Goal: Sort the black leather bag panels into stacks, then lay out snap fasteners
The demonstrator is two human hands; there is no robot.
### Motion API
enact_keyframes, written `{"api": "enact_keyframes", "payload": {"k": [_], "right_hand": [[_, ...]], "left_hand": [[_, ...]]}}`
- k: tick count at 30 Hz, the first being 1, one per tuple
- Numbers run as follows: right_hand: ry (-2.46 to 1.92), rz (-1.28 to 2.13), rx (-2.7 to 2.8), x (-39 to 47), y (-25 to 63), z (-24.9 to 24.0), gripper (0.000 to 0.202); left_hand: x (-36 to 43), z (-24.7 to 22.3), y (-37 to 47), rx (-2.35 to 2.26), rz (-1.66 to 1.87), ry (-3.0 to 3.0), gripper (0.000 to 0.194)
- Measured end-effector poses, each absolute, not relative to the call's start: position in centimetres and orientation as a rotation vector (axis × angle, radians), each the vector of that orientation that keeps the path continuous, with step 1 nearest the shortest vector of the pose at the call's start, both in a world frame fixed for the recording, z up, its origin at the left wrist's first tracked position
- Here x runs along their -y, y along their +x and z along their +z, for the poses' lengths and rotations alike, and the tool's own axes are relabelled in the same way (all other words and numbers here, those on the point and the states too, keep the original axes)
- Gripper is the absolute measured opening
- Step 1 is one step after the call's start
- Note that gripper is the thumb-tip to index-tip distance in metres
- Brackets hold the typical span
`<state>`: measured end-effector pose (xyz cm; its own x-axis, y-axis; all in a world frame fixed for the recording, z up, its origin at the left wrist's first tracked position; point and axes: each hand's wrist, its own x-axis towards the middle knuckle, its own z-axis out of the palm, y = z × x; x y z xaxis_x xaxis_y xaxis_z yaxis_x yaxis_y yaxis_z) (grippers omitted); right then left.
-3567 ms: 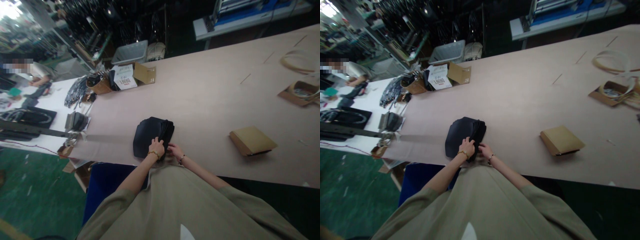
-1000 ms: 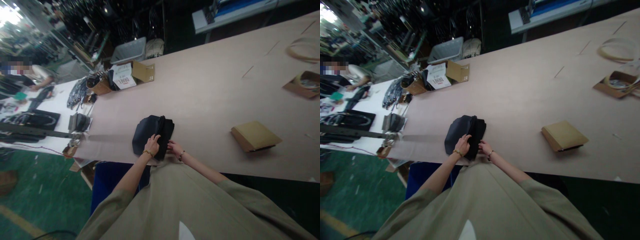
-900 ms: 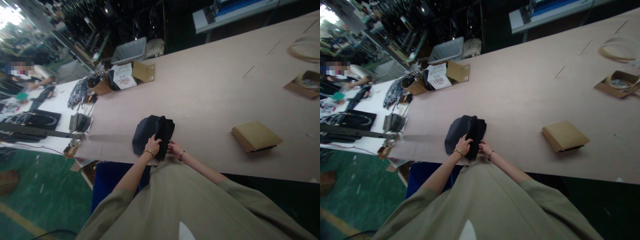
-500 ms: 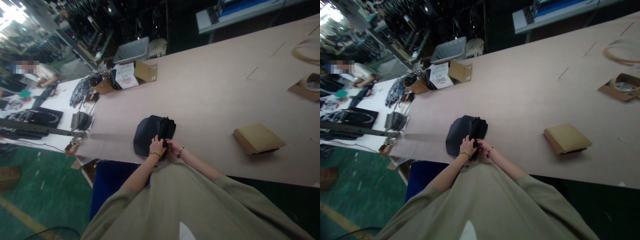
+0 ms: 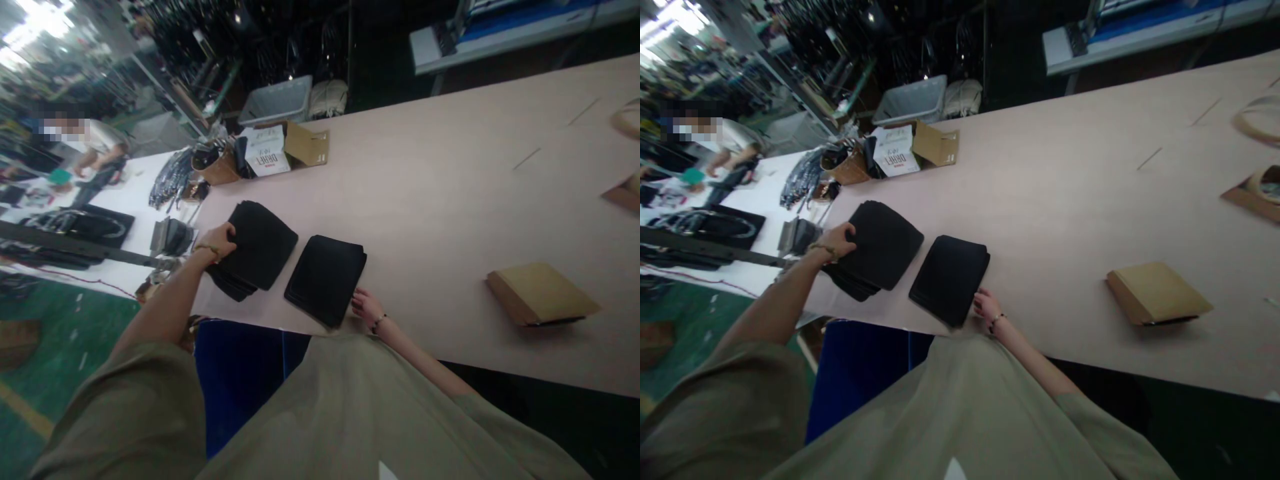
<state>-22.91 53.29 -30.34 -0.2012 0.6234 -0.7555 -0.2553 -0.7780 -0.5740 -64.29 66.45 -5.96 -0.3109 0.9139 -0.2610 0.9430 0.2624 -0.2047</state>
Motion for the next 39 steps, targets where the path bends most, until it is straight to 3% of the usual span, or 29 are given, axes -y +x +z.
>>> {"api": "enact_keyframes", "payload": {"k": [5, 10, 12, 16, 19, 22, 28, 34, 38, 39], "right_hand": [[-1.549, 1.981, 0.257, -53.3, -23.6, -29.7, 0.038], [-1.573, 1.958, 0.285, -53.2, -23.8, -29.5, 0.037], [-1.593, 1.949, 0.312, -53.3, -23.7, -29.6, 0.037], [-1.591, 1.939, 0.371, -53.7, -23.8, -30.0, 0.037], [-1.584, 1.943, 0.440, -54.1, -23.8, -30.6, 0.033], [-1.575, 1.955, 0.489, -54.2, -23.7, -31.1, 0.028], [-1.522, 2.023, 0.501, -53.8, -22.4, -31.8, 0.035], [-1.415, 2.094, 0.537, -53.5, -21.1, -32.1, 0.035], [-1.370, 2.122, 0.537, -53.5, -20.8, -32.4, 0.032], [-1.363, 2.125, 0.535, -53.5, -20.8, -32.5, 0.032]], "left_hand": [[-68.0, -5.9, -69.5, -2.598, -0.702, 1.846, 0.037], [-65.8, -13.9, -67.8, -2.459, -0.794, 1.858, 0.036], [-64.0, -17.7, -63.9, -2.305, -0.750, 1.905, 0.032], [-58.1, -23.7, -50.7, -1.966, -0.193, 1.997, 0.028], [-54.1, -26.1, -41.1, -1.765, -0.023, 1.961, 0.043], [-52.8, -27.2, -36.5, -1.911, -0.043, 1.859, 0.047], [-55.0, -26.6, -37.2, -1.915, -0.074, 1.639, 0.029], [-54.5, -25.8, -37.9, -1.913, -0.120, 1.793, 0.054], [-53.1, -25.9, -37.1, -1.877, -0.210, 1.976, 0.023], [-52.9, -26.0, -36.8, -1.902, -0.199, 1.976, 0.023]]}}
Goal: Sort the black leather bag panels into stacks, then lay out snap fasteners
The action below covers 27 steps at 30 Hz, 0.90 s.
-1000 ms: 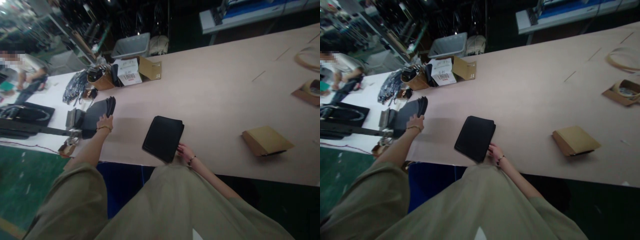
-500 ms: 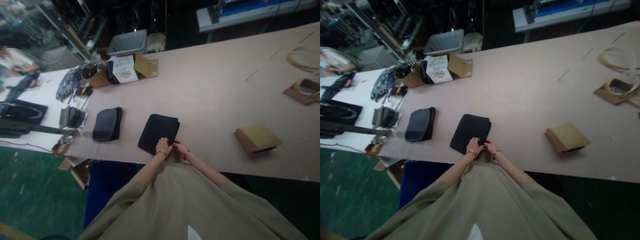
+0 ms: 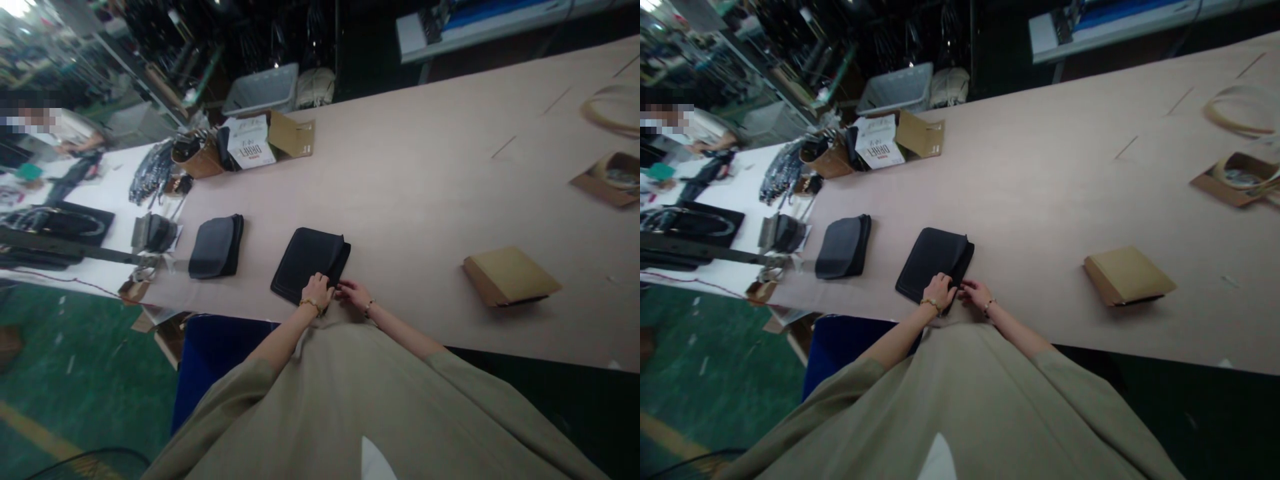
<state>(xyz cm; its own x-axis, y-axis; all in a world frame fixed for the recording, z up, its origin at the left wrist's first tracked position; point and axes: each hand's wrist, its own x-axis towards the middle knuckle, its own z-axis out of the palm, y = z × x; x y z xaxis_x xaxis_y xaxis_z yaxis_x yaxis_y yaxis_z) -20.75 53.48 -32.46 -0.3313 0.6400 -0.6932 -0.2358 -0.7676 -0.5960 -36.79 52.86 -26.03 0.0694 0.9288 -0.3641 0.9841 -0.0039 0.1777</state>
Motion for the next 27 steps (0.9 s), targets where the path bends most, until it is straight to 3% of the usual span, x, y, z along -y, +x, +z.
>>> {"api": "enact_keyframes", "payload": {"k": [3, 8, 13, 17, 21, 27], "right_hand": [[-1.337, 2.138, 0.530, -53.5, -20.5, -32.6, 0.032], [-1.297, 2.157, 0.539, -53.4, -20.4, -32.8, 0.032], [-1.297, 2.157, 0.570, -53.4, -20.5, -33.2, 0.033], [-1.298, 2.157, 0.611, -53.4, -20.4, -33.2, 0.036], [-1.298, 2.141, 0.646, -53.3, -20.3, -33.1, 0.040], [-1.280, 2.151, 0.642, -53.2, -20.5, -33.6, 0.044]], "left_hand": [[-52.8, -26.2, -36.2, -1.946, -0.186, 1.930, 0.036], [-53.5, -26.2, -36.9, -1.939, -0.121, 1.887, 0.027], [-53.5, -25.8, -38.4, -1.951, -0.092, 1.896, 0.050], [-52.9, -25.9, -37.7, -1.900, -0.123, 1.964, 0.028], [-52.6, -26.1, -36.3, -1.959, -0.198, 1.955, 0.047], [-53.2, -25.8, -37.3, -1.968, -0.120, 1.891, 0.030]]}}
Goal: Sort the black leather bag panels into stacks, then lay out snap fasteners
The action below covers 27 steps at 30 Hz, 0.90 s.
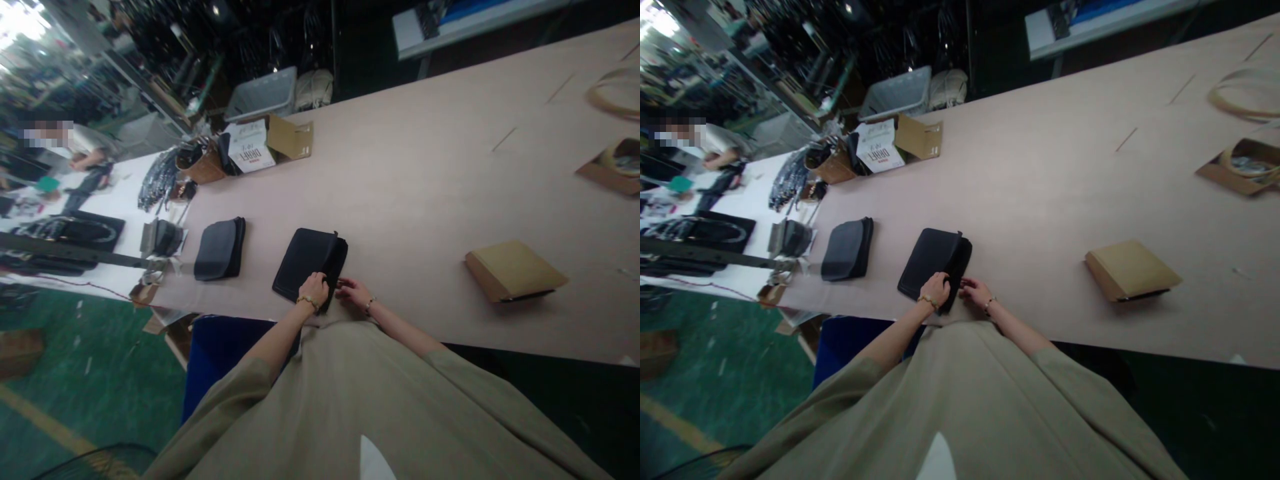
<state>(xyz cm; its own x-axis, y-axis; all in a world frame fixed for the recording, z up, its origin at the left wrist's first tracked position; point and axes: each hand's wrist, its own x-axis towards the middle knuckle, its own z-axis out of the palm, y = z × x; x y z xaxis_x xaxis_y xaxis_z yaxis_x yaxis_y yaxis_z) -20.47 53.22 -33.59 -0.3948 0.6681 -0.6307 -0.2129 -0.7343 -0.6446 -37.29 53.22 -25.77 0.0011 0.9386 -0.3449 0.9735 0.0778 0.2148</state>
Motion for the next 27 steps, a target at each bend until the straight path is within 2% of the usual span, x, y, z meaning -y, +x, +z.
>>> {"api": "enact_keyframes", "payload": {"k": [7, 11, 15, 23, 27], "right_hand": [[-1.272, 2.149, 0.647, -53.3, -20.6, -33.8, 0.044], [-1.267, 2.149, 0.659, -53.3, -20.5, -33.7, 0.046], [-1.280, 2.141, 0.672, -53.3, -20.5, -33.8, 0.046], [-1.309, 2.133, 0.688, -53.3, -20.6, -33.9, 0.044], [-1.308, 2.146, 0.685, -53.2, -20.5, -33.8, 0.045]], "left_hand": [[-53.4, -25.7, -38.6, -1.948, -0.170, 1.909, 0.051], [-52.8, -26.0, -37.1, -1.959, -0.298, 1.996, 0.027], [-52.7, -25.9, -36.2, -2.030, -0.276, 1.956, 0.038], [-52.9, -25.8, -35.5, -2.091, -0.254, 1.897, 0.030], [-55.0, -22.5, -38.7, -2.088, -0.260, 1.861, 0.034]]}}
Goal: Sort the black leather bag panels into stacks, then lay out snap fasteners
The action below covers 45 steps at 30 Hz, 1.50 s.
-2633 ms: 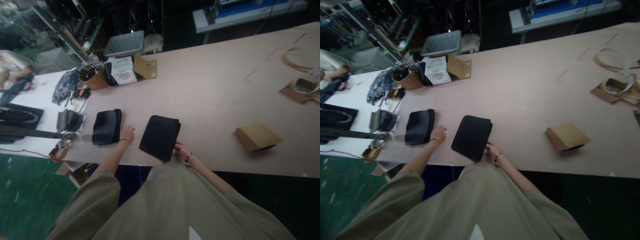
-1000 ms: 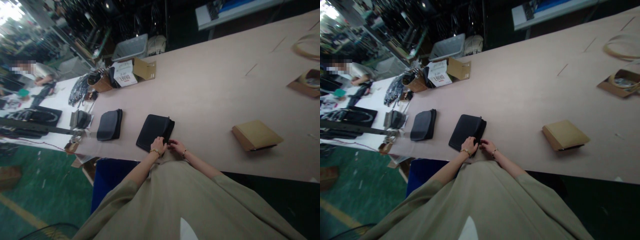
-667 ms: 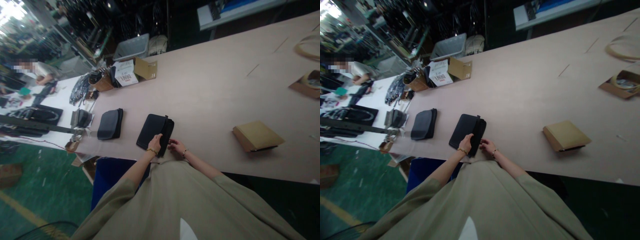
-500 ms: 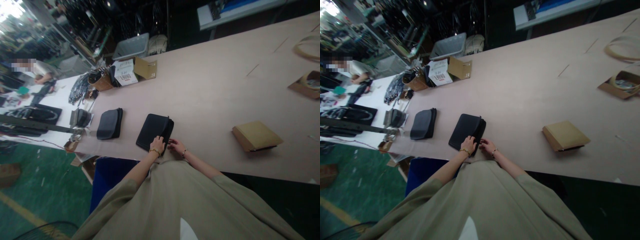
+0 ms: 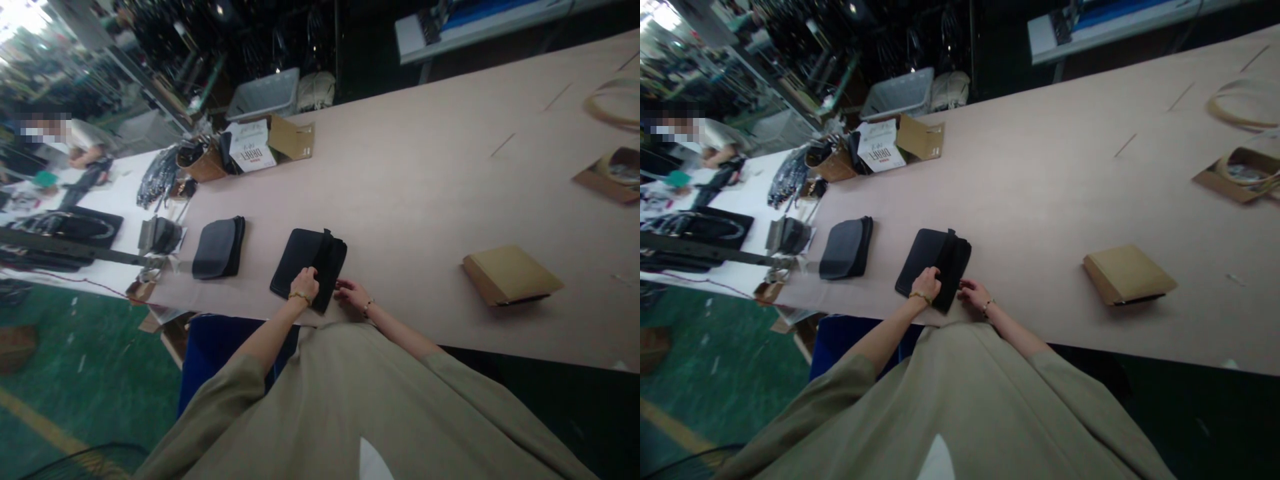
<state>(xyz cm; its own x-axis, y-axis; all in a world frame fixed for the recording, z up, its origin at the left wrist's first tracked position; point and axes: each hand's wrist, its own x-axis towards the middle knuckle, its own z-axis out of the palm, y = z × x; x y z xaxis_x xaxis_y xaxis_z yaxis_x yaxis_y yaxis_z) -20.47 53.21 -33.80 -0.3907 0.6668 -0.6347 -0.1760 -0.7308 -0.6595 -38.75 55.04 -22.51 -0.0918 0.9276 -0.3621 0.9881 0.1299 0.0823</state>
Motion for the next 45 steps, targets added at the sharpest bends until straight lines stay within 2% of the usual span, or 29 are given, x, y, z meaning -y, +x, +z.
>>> {"api": "enact_keyframes", "payload": {"k": [3, 6, 8, 10, 14, 17, 19, 22, 33, 35, 39, 45], "right_hand": [[-1.300, 2.151, 0.668, -53.2, -20.5, -33.6, 0.042], [-1.281, 2.155, 0.646, -53.2, -20.6, -33.5, 0.039], [-1.268, 2.157, 0.633, -53.2, -20.7, -33.5, 0.037], [-1.263, 2.154, 0.623, -53.2, -20.8, -33.7, 0.036], [-1.285, 2.145, 0.616, -53.2, -20.8, -34.1, 0.034], [-1.304, 2.136, 0.622, -53.3, -20.8, -34.2, 0.032], [-1.309, 2.136, 0.630, -53.3, -20.7, -34.1, 0.030], [-1.309, 2.132, 0.640, -53.3, -20.7, -33.9, 0.028], [-1.327, 2.122, 0.626, -53.3, -20.6, -33.6, 0.030], [-1.323, 2.123, 0.625, -53.2, -20.6, -33.6, 0.030], [-1.310, 2.131, 0.620, -53.2, -20.5, -33.6, 0.028], [-1.310, 2.147, 0.605, -53.2, -20.5, -33.5, 0.031]], "left_hand": [[-58.1, -17.2, -44.4, -2.153, -0.212, 1.901, 0.040], [-60.5, -12.7, -48.8, -2.236, -0.310, 2.055, 0.027], [-60.9, -12.1, -49.0, -2.255, -0.394, 2.177, 0.026], [-60.3, -14.0, -46.8, -2.201, -0.468, 2.234, 0.031], [-57.2, -21.3, -39.9, -1.980, -0.549, 2.094, 0.036], [-55.1, -25.2, -36.8, -2.011, -0.476, 1.988, 0.031], [-54.4, -26.2, -36.2, -2.081, -0.384, 1.923, 0.037], [-54.2, -26.5, -36.3, -2.106, -0.335, 1.882, 0.050], [-54.8, -26.2, -34.2, -2.119, -0.461, 1.953, 0.034], [-54.9, -26.1, -34.0, -2.112, -0.482, 1.953, 0.036], [-54.8, -25.8, -34.8, -1.997, -0.461, 2.031, 0.054], [-54.4, -25.7, -35.3, -1.872, -0.570, 2.100, 0.043]]}}
